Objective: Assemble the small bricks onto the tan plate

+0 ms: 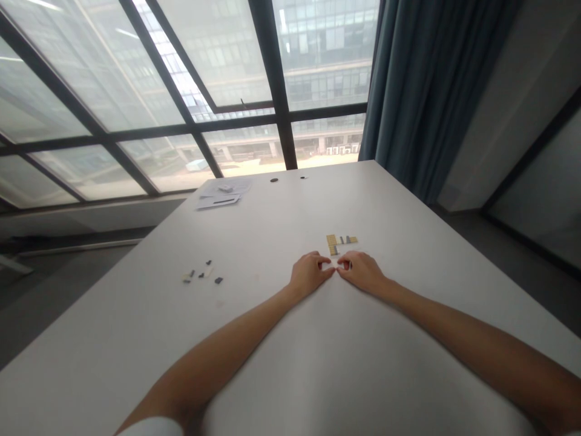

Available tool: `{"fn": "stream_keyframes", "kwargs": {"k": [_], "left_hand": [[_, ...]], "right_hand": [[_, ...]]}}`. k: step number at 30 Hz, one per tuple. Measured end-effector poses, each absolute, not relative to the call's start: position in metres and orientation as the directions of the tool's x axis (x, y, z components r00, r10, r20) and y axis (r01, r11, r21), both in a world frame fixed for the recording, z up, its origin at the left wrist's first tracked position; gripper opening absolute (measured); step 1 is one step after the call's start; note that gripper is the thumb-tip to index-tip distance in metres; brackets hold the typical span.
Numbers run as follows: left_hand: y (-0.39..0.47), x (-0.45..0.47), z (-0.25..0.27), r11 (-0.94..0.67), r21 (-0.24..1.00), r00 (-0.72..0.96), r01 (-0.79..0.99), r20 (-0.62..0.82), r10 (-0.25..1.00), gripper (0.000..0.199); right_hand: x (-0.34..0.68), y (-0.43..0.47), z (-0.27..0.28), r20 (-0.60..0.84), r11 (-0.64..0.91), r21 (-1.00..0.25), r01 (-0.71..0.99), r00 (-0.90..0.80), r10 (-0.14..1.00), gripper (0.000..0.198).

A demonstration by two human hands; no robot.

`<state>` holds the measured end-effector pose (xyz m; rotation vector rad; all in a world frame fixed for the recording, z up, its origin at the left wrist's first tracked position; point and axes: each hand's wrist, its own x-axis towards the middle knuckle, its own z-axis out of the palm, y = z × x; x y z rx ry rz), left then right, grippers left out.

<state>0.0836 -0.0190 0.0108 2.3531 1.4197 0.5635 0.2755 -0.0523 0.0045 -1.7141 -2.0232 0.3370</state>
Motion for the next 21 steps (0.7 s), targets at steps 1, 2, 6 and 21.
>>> {"fn": "stream_keyframes", "kwargs": {"k": [1,2,6,21], "left_hand": [[-0.019,0.0843,0.0111,-0.447,0.474,0.426,0.758,0.16,0.891,0.029],[-0.019,0.0849,0.0113,-0.448,0.474,0.427,0.758,0.16,0.89,0.029],[-0.0187,0.0864,0.0107,-0.45,0.473,0.427,0.757,0.162,0.89,0.028],[-0.0156,0.0858,0.0063,-0.467,0.466,0.435,0.751,0.183,0.882,0.026]], "right_hand": [[0.2751,-0.0522,0.0042,0.191,0.187,-0.469,0.863,-0.108,0.976,0.014],[0.2748,-0.052,0.0039,0.191,0.182,-0.47,0.864,-0.102,0.976,0.014],[0.2737,-0.0511,0.0031,0.188,0.159,-0.48,0.863,-0.076,0.979,0.014],[0.2725,-0.0498,0.0019,0.218,0.158,-0.482,0.862,-0.056,0.974,0.014]]}}
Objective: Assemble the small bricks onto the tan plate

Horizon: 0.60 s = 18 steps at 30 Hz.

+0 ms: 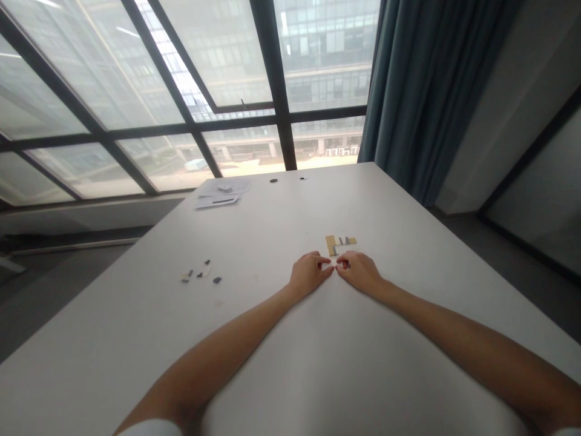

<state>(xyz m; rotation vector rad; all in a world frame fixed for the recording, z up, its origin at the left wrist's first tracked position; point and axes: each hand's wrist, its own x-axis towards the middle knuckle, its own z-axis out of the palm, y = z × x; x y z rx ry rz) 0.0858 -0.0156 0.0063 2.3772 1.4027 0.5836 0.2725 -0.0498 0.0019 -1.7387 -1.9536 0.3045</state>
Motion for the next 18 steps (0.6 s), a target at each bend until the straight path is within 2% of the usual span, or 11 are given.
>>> {"fn": "stream_keyframes", "kwargs": {"k": [18], "left_hand": [[-0.0173,0.0852,0.0088,-0.481,0.467,0.465,0.742,0.159,0.871,0.025]], "right_hand": [[0.2734,-0.0517,0.0016,0.223,0.172,-0.46,0.871,-0.075,0.972,0.014]]}}
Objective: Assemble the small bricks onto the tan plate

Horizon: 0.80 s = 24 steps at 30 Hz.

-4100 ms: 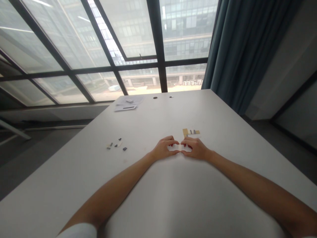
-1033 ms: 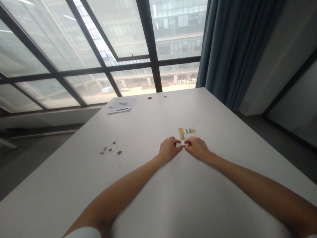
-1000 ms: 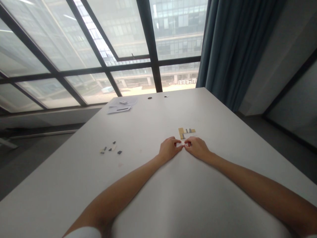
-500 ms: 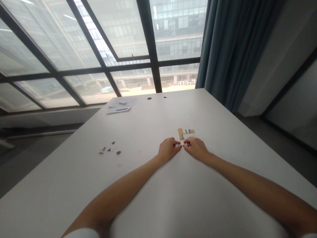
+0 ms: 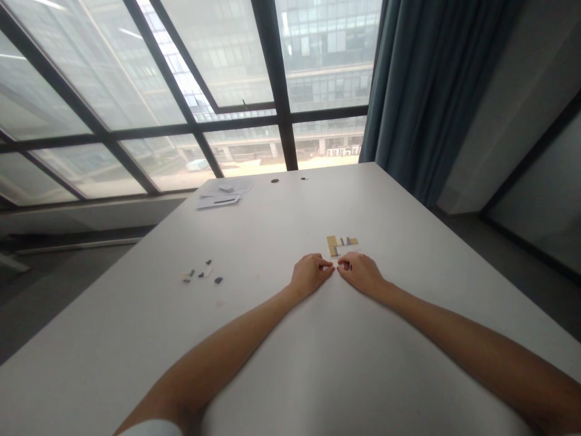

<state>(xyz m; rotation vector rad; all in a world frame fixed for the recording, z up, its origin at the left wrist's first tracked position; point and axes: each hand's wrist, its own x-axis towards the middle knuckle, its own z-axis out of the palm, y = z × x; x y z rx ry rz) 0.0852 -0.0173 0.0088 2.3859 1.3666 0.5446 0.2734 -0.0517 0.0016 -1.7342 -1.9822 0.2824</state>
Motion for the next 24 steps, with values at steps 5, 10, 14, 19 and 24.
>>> {"fn": "stream_keyframes", "kwargs": {"k": [5,10,14,19,24], "left_hand": [[-0.018,0.0862,0.0105,-0.477,0.451,0.463,0.754,0.15,0.874,0.026],[-0.0175,0.0854,0.0104,-0.477,0.46,0.466,0.749,0.147,0.873,0.026],[-0.0167,0.0852,0.0094,-0.466,0.463,0.454,0.754,0.147,0.879,0.025],[-0.0162,0.0856,0.0095,-0.463,0.467,0.455,0.753,0.138,0.88,0.026],[-0.0151,0.0854,0.0084,-0.474,0.475,0.462,0.741,0.152,0.874,0.026]], "right_hand": [[0.2742,-0.0522,0.0021,0.218,0.169,-0.464,0.869,-0.073,0.973,0.015],[0.2732,-0.0527,0.0031,0.219,0.168,-0.468,0.868,-0.07,0.973,0.016],[0.2725,-0.052,0.0031,0.201,0.157,-0.469,0.869,-0.068,0.977,0.017],[0.2733,-0.0522,0.004,0.202,0.153,-0.471,0.869,-0.063,0.977,0.017],[0.2746,-0.0518,0.002,0.219,0.165,-0.47,0.867,-0.067,0.973,0.016]]}}
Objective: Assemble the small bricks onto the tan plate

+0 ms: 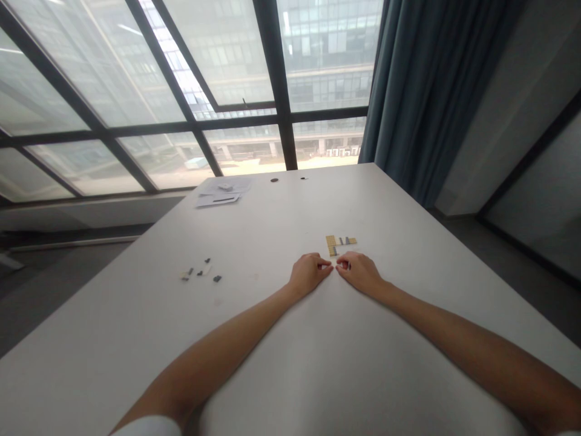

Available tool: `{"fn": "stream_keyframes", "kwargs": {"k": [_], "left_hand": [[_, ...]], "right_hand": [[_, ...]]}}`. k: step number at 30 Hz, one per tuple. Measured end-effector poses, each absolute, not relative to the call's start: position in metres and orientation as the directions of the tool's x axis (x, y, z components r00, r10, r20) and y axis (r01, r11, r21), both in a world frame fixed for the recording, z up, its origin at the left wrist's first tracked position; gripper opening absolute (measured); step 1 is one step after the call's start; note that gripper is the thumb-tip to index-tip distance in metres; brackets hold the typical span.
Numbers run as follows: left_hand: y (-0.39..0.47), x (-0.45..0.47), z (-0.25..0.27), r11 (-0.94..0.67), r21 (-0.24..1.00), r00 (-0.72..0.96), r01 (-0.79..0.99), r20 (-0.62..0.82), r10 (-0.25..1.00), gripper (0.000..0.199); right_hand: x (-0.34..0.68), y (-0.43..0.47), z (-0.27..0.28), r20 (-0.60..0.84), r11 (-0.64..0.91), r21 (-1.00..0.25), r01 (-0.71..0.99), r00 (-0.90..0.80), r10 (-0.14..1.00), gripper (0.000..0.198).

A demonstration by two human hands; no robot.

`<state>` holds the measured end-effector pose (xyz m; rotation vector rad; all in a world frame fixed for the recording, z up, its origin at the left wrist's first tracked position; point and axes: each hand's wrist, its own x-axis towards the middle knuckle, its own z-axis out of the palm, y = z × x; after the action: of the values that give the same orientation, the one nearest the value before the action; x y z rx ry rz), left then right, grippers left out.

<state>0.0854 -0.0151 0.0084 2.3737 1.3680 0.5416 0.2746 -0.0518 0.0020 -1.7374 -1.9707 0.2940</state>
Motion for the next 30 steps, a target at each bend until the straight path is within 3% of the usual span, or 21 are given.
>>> {"fn": "stream_keyframes", "kwargs": {"k": [7,15,24,30], "left_hand": [[-0.014,0.083,0.007,-0.481,0.488,0.466,0.728,0.163,0.87,0.024],[-0.011,0.079,0.003,-0.483,0.56,0.457,0.673,0.2,0.867,0.022],[-0.007,0.065,0.015,-0.399,0.431,0.334,0.81,0.22,0.916,0.035],[-0.007,0.064,0.014,-0.356,0.388,0.312,0.85,0.172,0.934,0.032]], "right_hand": [[0.277,-0.051,-0.001,0.23,0.196,-0.49,0.849,-0.091,0.969,0.015],[0.282,-0.05,-0.003,0.378,0.252,-0.608,0.753,-0.004,0.926,0.024],[0.304,-0.039,0.001,0.495,0.259,-0.713,0.652,0.206,0.844,0.028],[0.305,-0.04,0.001,0.489,0.285,-0.663,0.693,0.112,0.865,0.032]]}}
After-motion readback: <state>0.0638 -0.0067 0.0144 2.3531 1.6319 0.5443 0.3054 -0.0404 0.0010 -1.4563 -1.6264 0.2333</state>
